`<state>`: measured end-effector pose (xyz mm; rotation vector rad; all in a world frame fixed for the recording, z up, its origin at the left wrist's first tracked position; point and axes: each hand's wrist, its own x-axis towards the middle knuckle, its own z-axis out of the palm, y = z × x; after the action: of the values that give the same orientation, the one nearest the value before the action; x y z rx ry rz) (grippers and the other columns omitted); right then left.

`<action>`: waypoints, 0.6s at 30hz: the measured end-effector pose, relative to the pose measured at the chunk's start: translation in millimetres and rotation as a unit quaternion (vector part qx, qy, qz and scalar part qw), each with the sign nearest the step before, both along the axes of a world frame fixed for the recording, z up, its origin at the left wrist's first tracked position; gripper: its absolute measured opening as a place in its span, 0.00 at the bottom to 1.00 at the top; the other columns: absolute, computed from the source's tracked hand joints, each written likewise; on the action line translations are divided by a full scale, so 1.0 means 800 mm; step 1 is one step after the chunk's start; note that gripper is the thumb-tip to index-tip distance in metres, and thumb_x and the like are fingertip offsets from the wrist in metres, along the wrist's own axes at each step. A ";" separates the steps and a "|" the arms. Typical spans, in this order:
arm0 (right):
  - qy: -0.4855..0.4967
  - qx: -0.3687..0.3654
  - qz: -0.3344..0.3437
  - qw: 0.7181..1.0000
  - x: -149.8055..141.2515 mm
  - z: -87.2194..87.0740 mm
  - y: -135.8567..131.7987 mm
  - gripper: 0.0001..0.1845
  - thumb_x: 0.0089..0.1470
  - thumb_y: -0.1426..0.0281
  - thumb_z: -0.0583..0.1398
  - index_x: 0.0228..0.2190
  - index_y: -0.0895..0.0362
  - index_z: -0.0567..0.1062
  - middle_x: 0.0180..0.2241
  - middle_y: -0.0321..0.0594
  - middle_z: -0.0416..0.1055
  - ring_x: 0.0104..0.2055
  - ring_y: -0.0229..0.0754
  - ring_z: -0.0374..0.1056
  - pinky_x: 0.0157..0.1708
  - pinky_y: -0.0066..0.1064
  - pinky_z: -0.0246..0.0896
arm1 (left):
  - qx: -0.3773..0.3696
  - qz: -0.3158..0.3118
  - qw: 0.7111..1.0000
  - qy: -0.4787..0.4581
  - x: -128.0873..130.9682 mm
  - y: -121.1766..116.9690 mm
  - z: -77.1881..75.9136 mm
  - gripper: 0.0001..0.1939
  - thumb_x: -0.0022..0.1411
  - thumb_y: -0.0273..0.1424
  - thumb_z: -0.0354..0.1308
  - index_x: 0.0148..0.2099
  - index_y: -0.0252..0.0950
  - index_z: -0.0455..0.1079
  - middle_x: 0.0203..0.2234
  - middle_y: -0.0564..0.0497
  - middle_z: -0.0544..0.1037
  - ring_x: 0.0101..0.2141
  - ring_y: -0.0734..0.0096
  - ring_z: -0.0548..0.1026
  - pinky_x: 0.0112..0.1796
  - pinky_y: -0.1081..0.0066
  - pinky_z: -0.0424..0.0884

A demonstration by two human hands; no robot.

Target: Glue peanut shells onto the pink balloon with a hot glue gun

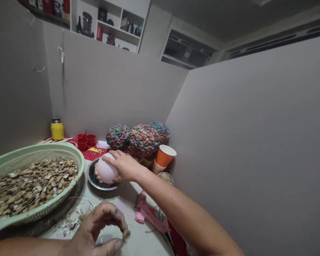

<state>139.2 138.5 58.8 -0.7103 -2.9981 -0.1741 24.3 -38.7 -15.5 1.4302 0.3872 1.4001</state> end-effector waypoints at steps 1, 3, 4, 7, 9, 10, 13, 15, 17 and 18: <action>0.039 -0.020 -0.020 0.999 0.011 -0.004 0.002 0.56 0.42 0.63 0.73 0.67 0.51 0.53 0.67 0.54 0.49 0.66 0.62 0.51 0.59 0.51 0.57 | 0.003 0.011 1.000 -0.002 -0.001 0.001 0.003 0.17 0.55 0.19 0.63 0.45 0.41 0.71 0.35 0.51 0.78 0.36 0.68 0.79 0.40 0.70 0.74; 0.143 -0.048 -0.056 0.987 0.033 -0.016 0.005 0.56 0.44 0.60 0.72 0.67 0.51 0.51 0.68 0.54 0.48 0.67 0.59 0.49 0.63 0.50 0.53 | 0.011 0.039 0.999 -0.004 -0.004 0.003 0.012 0.15 0.58 0.22 0.64 0.45 0.42 0.71 0.35 0.51 0.78 0.36 0.68 0.79 0.41 0.70 0.74; 0.201 -0.058 -0.065 0.976 0.042 -0.022 0.005 0.57 0.44 0.59 0.73 0.67 0.52 0.51 0.68 0.54 0.48 0.68 0.57 0.48 0.64 0.49 0.50 | 0.012 0.058 0.998 -0.006 -0.007 0.004 0.018 0.14 0.59 0.23 0.64 0.46 0.43 0.71 0.35 0.51 0.78 0.36 0.68 0.79 0.41 0.70 0.74; 0.337 -0.075 -0.065 0.936 0.061 -0.041 -0.005 0.57 0.44 0.60 0.73 0.67 0.52 0.51 0.67 0.54 0.49 0.69 0.56 0.46 0.67 0.49 0.44 | 0.012 0.135 0.991 -0.005 -0.017 0.005 0.044 0.12 0.60 0.25 0.65 0.44 0.44 0.72 0.34 0.52 0.79 0.36 0.69 0.79 0.41 0.72 0.76; 0.399 -0.085 -0.061 0.911 0.067 -0.049 -0.019 0.56 0.44 0.62 0.73 0.66 0.51 0.52 0.67 0.53 0.49 0.70 0.56 0.47 0.68 0.49 0.42 | 0.016 0.198 0.980 -0.003 -0.025 0.004 0.065 0.11 0.58 0.25 0.66 0.42 0.44 0.73 0.34 0.53 0.80 0.36 0.70 0.80 0.41 0.73 0.77; 0.428 -0.096 -0.062 0.897 0.069 -0.052 -0.027 0.55 0.43 0.62 0.73 0.66 0.51 0.53 0.67 0.52 0.50 0.69 0.56 0.47 0.68 0.49 0.42 | 0.025 0.227 0.974 -0.002 -0.029 0.003 0.075 0.11 0.58 0.24 0.67 0.42 0.43 0.73 0.34 0.53 0.81 0.36 0.70 0.80 0.41 0.74 0.78; 0.510 -0.163 -0.082 0.841 0.070 -0.054 -0.050 0.56 0.41 0.62 0.74 0.66 0.49 0.54 0.67 0.49 0.51 0.68 0.57 0.51 0.67 0.50 0.45 | 0.069 0.292 0.954 -0.011 -0.038 0.000 0.096 0.12 0.57 0.23 0.66 0.42 0.43 0.73 0.34 0.53 0.82 0.36 0.70 0.81 0.41 0.75 0.79; 0.556 -0.221 -0.093 0.796 0.070 -0.053 -0.062 0.58 0.40 0.61 0.74 0.66 0.48 0.53 0.67 0.48 0.53 0.66 0.56 0.55 0.65 0.50 0.50 | 0.091 0.319 0.943 -0.009 -0.043 -0.001 0.103 0.13 0.57 0.22 0.66 0.42 0.42 0.72 0.35 0.53 0.82 0.37 0.71 0.82 0.41 0.76 0.79; 0.591 -0.273 -0.090 0.754 0.071 -0.052 -0.071 0.60 0.39 0.62 0.75 0.67 0.48 0.52 0.67 0.48 0.53 0.65 0.56 0.58 0.63 0.49 0.54 | 0.109 0.341 0.934 0.001 -0.046 -0.001 0.104 0.14 0.57 0.21 0.65 0.43 0.42 0.72 0.37 0.53 0.82 0.38 0.72 0.82 0.42 0.77 0.79; 0.605 -0.297 -0.083 0.734 0.071 -0.052 -0.074 0.61 0.38 0.62 0.75 0.67 0.47 0.52 0.67 0.48 0.53 0.64 0.55 0.59 0.62 0.48 0.55 | 0.121 0.351 0.929 0.008 -0.046 -0.001 0.104 0.15 0.57 0.20 0.65 0.43 0.41 0.71 0.37 0.53 0.82 0.39 0.72 0.82 0.42 0.78 0.79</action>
<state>195.9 79.2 17.0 -0.6960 -1.6530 0.9142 -12.8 -39.5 67.5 1.5753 0.8164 2.0648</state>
